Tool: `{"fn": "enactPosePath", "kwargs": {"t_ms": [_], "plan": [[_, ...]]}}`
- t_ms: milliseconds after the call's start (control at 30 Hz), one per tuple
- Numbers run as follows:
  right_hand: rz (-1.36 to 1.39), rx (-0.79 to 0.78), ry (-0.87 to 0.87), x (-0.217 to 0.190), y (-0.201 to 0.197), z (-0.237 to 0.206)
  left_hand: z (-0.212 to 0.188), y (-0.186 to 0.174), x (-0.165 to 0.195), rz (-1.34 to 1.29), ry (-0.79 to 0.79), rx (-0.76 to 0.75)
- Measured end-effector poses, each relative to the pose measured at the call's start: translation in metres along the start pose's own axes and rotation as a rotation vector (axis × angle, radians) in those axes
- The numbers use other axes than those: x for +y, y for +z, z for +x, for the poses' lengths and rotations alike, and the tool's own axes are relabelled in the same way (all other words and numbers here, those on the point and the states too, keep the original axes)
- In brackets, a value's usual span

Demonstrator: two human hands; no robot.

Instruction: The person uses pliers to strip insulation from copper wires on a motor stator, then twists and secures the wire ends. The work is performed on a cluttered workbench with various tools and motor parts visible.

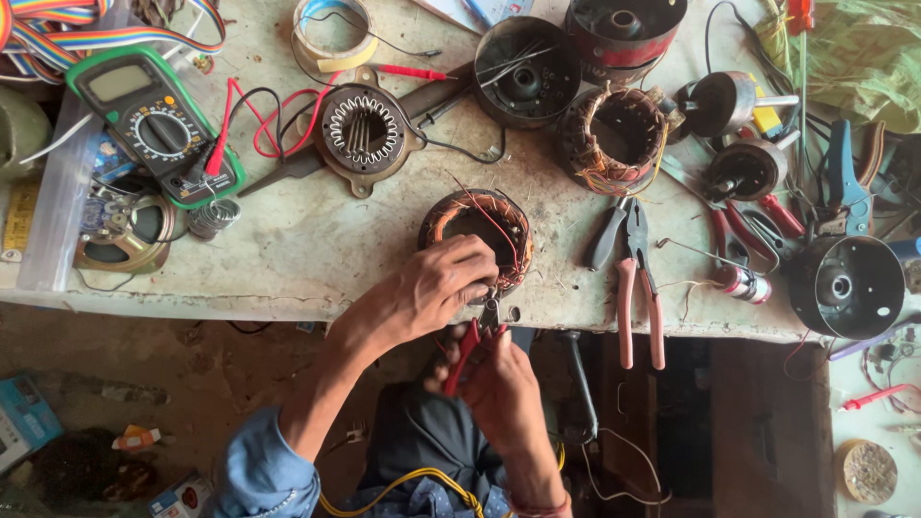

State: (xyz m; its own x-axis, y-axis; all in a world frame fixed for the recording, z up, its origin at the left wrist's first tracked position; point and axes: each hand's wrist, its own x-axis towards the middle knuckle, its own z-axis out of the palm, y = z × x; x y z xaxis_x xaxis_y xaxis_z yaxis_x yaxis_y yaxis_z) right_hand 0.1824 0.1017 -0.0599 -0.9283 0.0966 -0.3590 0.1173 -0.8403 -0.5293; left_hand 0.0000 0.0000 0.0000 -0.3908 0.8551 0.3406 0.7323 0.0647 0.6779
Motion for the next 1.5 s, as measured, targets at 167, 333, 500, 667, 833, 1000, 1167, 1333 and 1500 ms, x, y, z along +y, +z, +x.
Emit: {"fn": "enactPosePath", "kwargs": {"t_ms": [167, 333, 500, 667, 833, 1000, 1167, 1333, 1500], "plan": [[0.215, -0.115, 0.142, -0.021, 0.018, -0.005, 0.005, -0.004, 0.004, 0.006, 0.023, 0.006], [0.128, -0.065, 0.112, -0.023, 0.016, -0.005, 0.003, -0.002, 0.009, -0.015, -0.012, 0.051], [0.41, -0.207, 0.316, -0.048, 0.007, -0.006, 0.004, 0.007, 0.008, -0.025, 0.053, 0.145], [0.151, -0.054, 0.279, -0.045, 0.01, 0.0, 0.007, 0.019, 0.008, 0.022, 0.041, 0.148], [0.152, -0.11, 0.248, -0.051, 0.007, 0.001, 0.007, 0.021, 0.007, 0.062, 0.047, 0.133], [0.042, -0.023, 0.161, -0.046, 0.007, 0.002, 0.005, 0.023, 0.008, 0.177, 0.077, 0.134], [0.147, -0.059, 0.263, -0.045, 0.01, -0.003, 0.003, 0.026, 0.005, 0.154, 0.074, 0.175], [0.214, -0.107, 0.305, -0.046, 0.015, -0.003, 0.003, 0.026, 0.005, 0.206, -0.032, 0.097], [0.256, -0.153, 0.324, -0.048, 0.02, -0.004, 0.0, 0.023, 0.009, 0.186, -0.009, 0.164]]}}
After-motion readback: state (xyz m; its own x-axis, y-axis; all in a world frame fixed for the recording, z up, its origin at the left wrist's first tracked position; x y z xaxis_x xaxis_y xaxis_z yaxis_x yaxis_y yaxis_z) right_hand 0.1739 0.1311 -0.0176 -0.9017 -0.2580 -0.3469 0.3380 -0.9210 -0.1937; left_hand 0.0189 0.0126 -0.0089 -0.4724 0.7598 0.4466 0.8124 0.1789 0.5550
